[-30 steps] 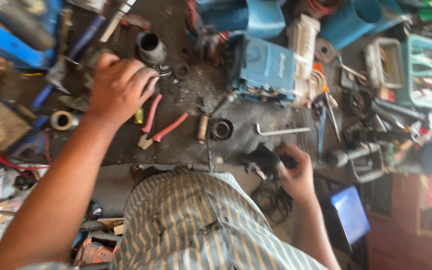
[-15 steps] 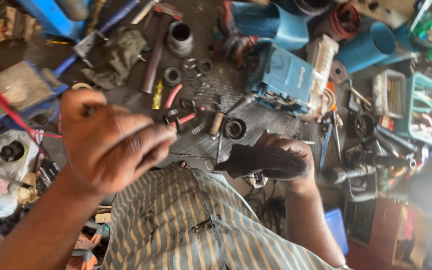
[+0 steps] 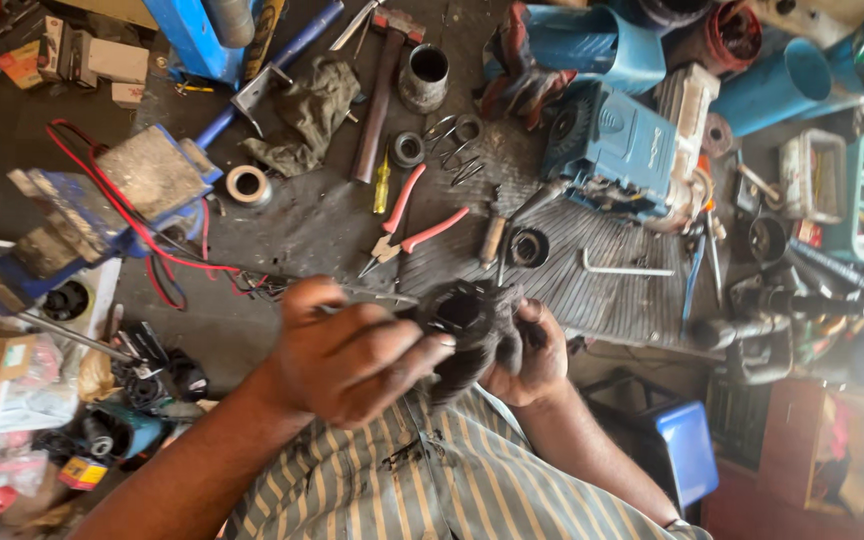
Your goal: The person stands at a cluttered repair workbench and wipes small metal components, including rings and a cylindrical part, one at a time with a dark rag. They place each cleaned part on the bench and pick up the next dirty component to continue wiping.
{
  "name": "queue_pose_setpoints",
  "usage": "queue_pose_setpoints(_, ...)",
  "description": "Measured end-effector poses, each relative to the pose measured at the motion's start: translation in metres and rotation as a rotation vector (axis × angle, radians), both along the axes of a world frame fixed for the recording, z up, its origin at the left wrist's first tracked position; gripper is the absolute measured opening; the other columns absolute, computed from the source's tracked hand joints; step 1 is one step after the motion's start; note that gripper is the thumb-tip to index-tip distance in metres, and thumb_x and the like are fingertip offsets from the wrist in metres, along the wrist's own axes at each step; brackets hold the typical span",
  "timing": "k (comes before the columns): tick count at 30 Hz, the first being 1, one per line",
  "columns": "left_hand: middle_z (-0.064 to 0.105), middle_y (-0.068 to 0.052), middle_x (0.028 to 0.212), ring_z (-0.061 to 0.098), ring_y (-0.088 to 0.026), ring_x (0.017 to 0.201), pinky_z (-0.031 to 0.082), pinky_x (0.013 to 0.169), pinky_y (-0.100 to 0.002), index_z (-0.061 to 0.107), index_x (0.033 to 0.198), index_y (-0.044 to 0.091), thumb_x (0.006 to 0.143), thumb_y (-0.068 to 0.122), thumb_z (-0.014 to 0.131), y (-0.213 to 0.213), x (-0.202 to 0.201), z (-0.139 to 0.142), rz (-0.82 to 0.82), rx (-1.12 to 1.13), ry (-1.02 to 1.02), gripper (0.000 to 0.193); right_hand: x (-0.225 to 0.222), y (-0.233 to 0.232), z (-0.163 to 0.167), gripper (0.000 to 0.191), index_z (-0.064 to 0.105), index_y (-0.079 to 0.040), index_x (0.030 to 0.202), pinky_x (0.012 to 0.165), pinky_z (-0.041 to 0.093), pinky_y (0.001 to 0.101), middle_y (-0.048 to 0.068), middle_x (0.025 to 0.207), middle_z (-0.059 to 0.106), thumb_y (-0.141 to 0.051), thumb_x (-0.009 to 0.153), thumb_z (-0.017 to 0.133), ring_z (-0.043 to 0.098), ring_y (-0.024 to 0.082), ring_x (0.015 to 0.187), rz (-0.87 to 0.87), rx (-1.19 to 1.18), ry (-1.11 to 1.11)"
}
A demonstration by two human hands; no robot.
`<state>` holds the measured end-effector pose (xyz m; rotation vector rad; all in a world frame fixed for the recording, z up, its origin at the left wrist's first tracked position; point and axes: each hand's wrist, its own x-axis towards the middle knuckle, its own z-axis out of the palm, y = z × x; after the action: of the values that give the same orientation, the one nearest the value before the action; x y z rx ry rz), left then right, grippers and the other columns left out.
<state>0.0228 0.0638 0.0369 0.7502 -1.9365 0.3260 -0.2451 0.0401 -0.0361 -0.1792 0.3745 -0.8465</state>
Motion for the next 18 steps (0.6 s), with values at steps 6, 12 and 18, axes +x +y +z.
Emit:
queue_pose_setpoints(6, 0.060, 0.006, 0.097, 0.062, -0.008, 0.076, 0.035, 0.091, -0.044, 0.075, 0.109, 0.016, 0.098, 0.028, 0.079, 0.021, 0.061, 0.000, 0.111, 0.048, 0.089, 0.016, 0.032, 0.031, -0.017, 0.038, 0.057, 0.005, 0.129, 0.090, 0.062, 0.0447, 0.022, 0.120, 0.070, -0.015, 0.097, 0.056, 0.073, 0.033, 0.104, -0.121, 0.434, 0.048)
queue_pose_setpoints(12, 0.061, 0.007, 0.098, 0.063, -0.010, 0.078, 0.035, 0.089, -0.043, 0.076, 0.109, 0.016, 0.098, 0.026, 0.081, 0.038, 0.096, -0.008, 0.068, 0.102, 0.050, 0.016, 0.092, 0.077, -0.041, 0.032, 0.058, 0.002, 0.126, 0.084, 0.065, 0.0400, 0.018, 0.115, 0.069, -0.013, 0.098, 0.060, 0.074, 0.028, 0.100, -0.188, 0.510, -0.148)
queue_pose_setpoints(18, 0.064, 0.007, 0.102, 0.062, -0.009, 0.081, 0.034, 0.089, -0.042, 0.077, 0.111, 0.017, 0.099, 0.024, 0.081, 0.049, 0.101, -0.026, -0.059, 0.124, 0.028, 0.015, 0.118, 0.108, -0.025, 0.039, 0.057, 0.000, 0.130, 0.080, 0.062, 0.0333, 0.015, 0.117, 0.069, -0.018, 0.096, 0.064, 0.073, 0.025, 0.098, -0.115, 0.473, 0.014)
